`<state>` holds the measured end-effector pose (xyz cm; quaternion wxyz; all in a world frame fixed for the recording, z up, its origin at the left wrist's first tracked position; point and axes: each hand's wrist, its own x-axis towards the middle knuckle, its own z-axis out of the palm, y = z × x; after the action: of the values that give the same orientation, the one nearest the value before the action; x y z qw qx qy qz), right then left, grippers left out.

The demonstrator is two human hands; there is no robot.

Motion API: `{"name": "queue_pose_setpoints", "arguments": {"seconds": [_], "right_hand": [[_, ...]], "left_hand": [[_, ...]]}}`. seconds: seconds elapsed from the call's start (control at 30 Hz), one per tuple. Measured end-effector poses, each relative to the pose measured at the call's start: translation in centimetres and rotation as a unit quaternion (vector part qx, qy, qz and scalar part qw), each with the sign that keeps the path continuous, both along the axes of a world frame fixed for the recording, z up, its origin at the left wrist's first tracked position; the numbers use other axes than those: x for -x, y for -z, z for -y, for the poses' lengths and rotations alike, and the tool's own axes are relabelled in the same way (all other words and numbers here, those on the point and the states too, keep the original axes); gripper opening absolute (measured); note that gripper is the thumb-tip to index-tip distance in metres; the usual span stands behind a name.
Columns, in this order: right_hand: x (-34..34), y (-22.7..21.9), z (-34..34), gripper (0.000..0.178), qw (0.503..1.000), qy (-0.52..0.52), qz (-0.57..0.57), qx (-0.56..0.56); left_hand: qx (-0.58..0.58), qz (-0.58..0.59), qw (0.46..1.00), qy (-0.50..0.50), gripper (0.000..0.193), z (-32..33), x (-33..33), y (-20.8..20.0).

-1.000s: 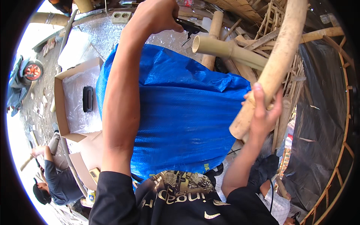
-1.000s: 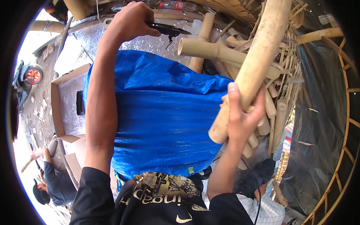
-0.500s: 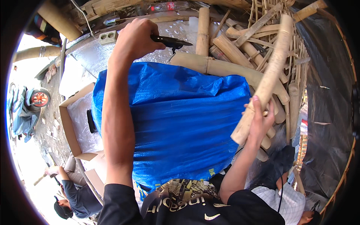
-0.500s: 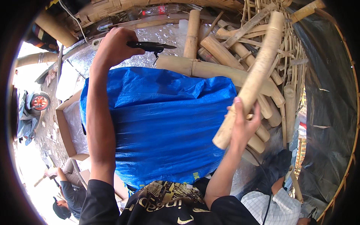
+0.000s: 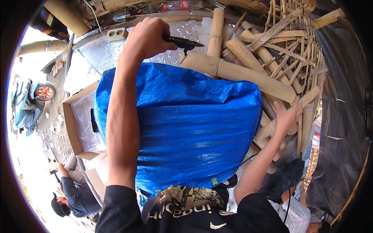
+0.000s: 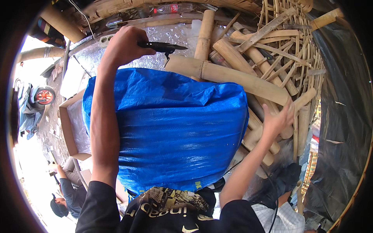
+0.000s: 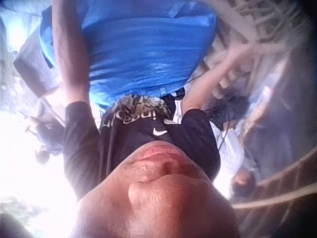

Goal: The person uses a knife to scrape and trim the edges and surfaces of several bamboo poles while sitting in a workshop.

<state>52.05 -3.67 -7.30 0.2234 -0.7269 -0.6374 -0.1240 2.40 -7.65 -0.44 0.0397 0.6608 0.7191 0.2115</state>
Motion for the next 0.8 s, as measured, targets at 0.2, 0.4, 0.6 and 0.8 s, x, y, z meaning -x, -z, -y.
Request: {"name": "queue_pose_setpoints", "arguments": {"seconds": [0.2, 0.4, 0.6, 0.8], "right_hand": [[2.7, 5.0, -8.4, 0.092, 0.931, -0.243, 0.268, 0.047], [8.8, -2.1, -8.3, 0.074, 0.916, -0.357, -0.009, 0.181], [12.4, -4.7, -11.2, 0.078, 0.853, -0.458, -0.243, 0.064], [18.5, -3.9, -13.3, 0.082, 0.791, -0.471, -0.385, 0.059]], "left_hand": [[-0.075, 0.045, 0.996, -0.003, 0.034, 0.4, 1.7, -1.0], [-0.195, 0.061, 0.971, -0.124, 0.038, 3.5, 4.5, -2.8], [-0.342, 0.192, 0.882, -0.262, 0.035, 5.7, 7.1, -5.4], [-0.438, 0.290, 0.821, -0.223, 0.035, 6.9, 7.8, -5.8]]}}
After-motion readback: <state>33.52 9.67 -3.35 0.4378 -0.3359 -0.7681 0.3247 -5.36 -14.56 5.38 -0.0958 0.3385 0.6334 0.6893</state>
